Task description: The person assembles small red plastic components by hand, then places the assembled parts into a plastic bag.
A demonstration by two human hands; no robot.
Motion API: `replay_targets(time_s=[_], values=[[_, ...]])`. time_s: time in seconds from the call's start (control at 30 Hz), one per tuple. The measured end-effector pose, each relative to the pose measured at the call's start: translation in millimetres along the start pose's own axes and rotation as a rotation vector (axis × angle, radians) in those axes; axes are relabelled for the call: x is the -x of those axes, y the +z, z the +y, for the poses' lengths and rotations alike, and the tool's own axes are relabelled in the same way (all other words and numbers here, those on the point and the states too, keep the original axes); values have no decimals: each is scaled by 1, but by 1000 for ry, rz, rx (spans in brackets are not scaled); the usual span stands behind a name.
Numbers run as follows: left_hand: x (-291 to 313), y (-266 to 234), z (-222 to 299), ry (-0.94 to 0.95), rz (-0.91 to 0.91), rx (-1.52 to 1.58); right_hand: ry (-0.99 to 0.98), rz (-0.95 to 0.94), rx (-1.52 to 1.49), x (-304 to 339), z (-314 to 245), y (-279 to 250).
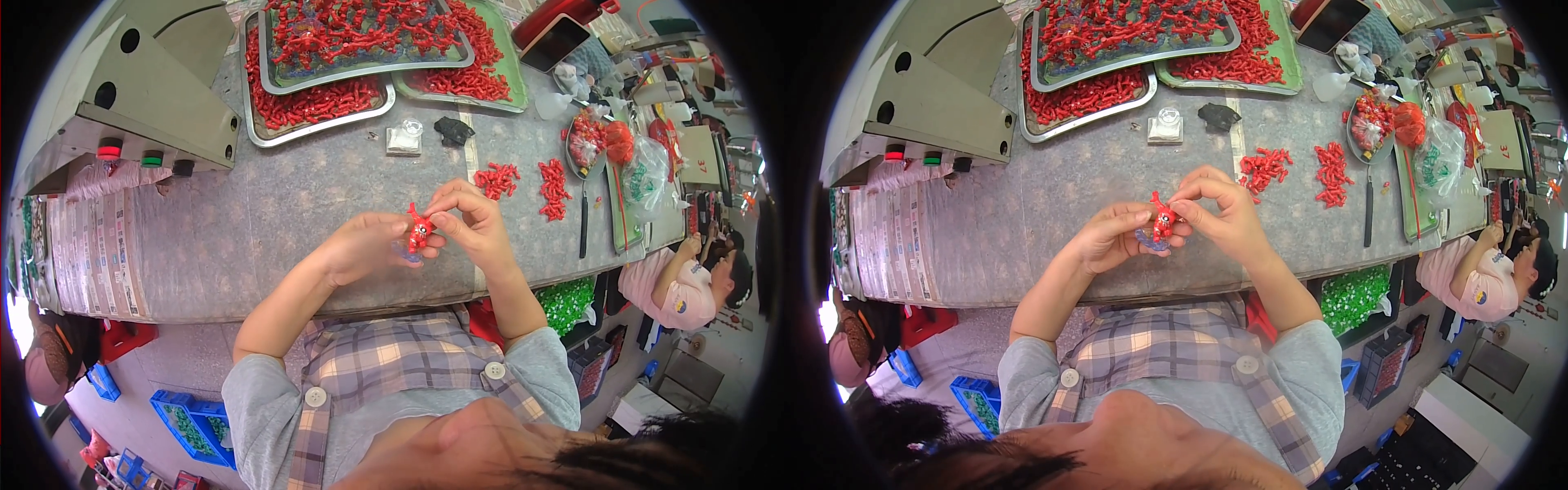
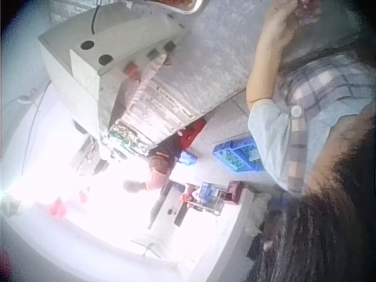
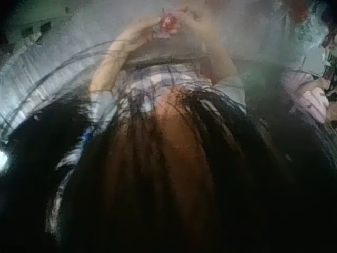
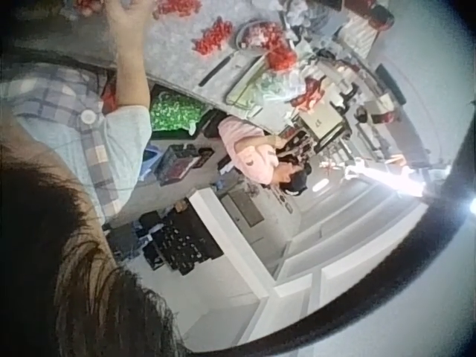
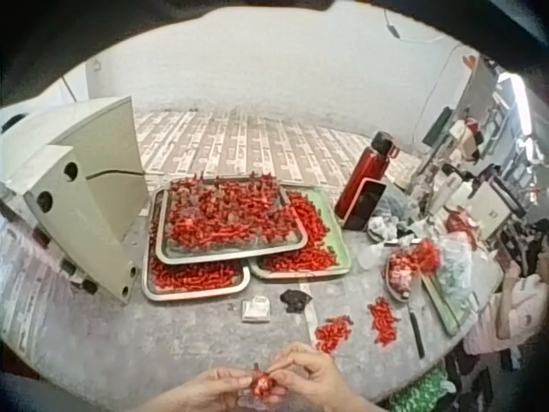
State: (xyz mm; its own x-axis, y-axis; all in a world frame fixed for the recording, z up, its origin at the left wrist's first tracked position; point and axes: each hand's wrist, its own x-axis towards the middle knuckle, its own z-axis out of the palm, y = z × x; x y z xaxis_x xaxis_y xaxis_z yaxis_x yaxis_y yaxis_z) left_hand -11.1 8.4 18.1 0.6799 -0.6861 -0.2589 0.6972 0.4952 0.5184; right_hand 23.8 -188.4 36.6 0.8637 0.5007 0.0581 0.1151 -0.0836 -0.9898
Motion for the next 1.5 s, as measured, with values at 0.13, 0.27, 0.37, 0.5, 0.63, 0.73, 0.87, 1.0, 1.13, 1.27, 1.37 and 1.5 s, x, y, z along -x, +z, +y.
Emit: replay_targets(time_s=[0.13, 0.27, 0.37, 0.5, 0.63, 0.73, 0.87, 1.0, 1.13, 1.27, 1.37, 1.5], values=[[0, 4, 0, 60, 47, -72, -4, 31, 46, 2, -1, 0], [-5, 7, -4, 80, 96, -259, -14, 86, 191, 7, -6, 1], [-10, 10, -6, 56, 163, -419, -53, 96, 299, 8, -7, 0], [-5, -3, -13, 200, 291, -359, -105, 311, 520, 3, 7, -35], [-6, -1, -9, 305, 386, -409, 27, 624, 1083, 5, 28, -134], [-9, -2, -11, 326, 428, -437, 57, 544, 1331, 14, 40, -168], [-7, 7, -5, 280, 376, -325, 113, 442, 1509, 13, 47, -168], [-3, 7, -3, 247, 396, -392, 77, 465, 1449, 13, 48, -167], [-2, 5, -3, 271, 376, -418, 58, 632, 1363, 13, 33, -155], [-2, 6, -4, 333, 376, -539, 97, 596, 385, 5, -5, -92], [-1, 2, -8, 386, 417, -611, 37, 294, -28, -1, -8, -34], [-2, 2, -13, 474, 608, -745, 167, 160, -321, -8, -4, 9]])
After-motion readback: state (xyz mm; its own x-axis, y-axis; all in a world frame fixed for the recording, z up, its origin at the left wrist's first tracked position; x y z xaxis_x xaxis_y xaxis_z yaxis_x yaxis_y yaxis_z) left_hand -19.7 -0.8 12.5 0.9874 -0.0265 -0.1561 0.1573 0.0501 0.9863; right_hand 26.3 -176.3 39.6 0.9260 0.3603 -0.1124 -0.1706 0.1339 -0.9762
